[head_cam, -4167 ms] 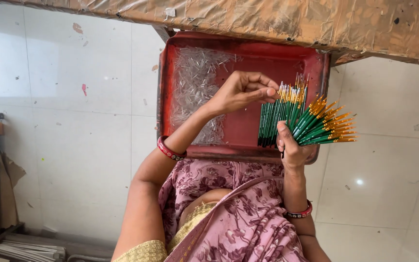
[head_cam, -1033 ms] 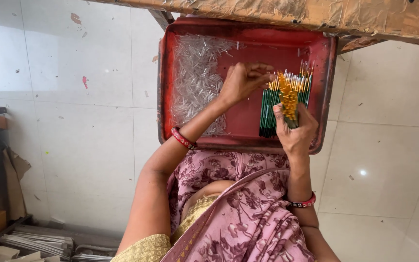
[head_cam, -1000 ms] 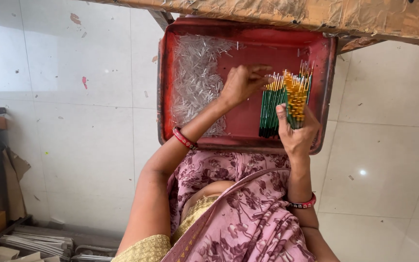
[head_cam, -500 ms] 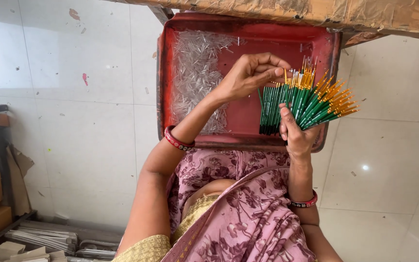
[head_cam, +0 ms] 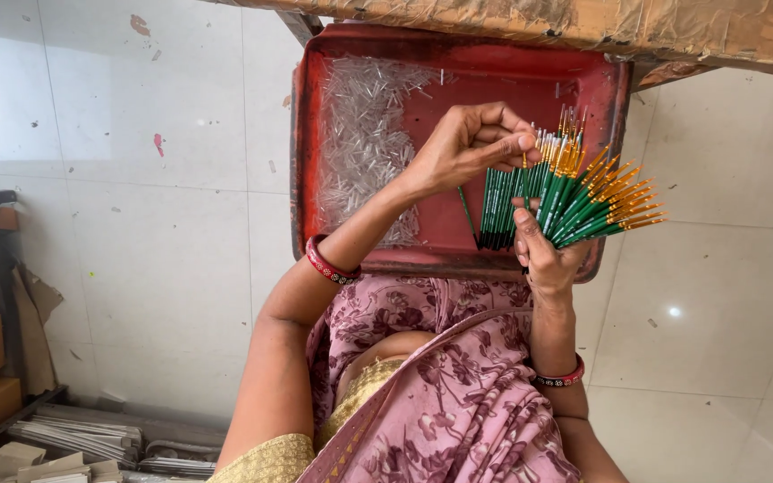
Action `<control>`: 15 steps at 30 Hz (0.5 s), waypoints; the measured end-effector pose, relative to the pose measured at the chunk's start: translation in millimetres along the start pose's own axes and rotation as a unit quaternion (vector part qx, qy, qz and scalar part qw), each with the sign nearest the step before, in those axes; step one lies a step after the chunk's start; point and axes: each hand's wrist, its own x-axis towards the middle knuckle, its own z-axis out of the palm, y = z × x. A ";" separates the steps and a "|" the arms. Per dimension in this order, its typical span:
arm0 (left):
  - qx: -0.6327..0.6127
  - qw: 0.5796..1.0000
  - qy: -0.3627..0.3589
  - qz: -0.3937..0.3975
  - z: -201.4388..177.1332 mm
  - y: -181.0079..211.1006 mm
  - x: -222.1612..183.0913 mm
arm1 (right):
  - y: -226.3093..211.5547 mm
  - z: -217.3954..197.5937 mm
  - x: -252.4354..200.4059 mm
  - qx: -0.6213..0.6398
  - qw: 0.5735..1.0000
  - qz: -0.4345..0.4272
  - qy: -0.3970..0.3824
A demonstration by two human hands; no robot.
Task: The recorder is assembling paintbrushes by inserting small clear plastic sleeves onto the brush heads.
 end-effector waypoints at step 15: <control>0.283 0.942 0.178 0.022 -15.7 -126.3 21.2 | 42.0 4.7 26.5 -0.281 0.948 -0.148 -0.028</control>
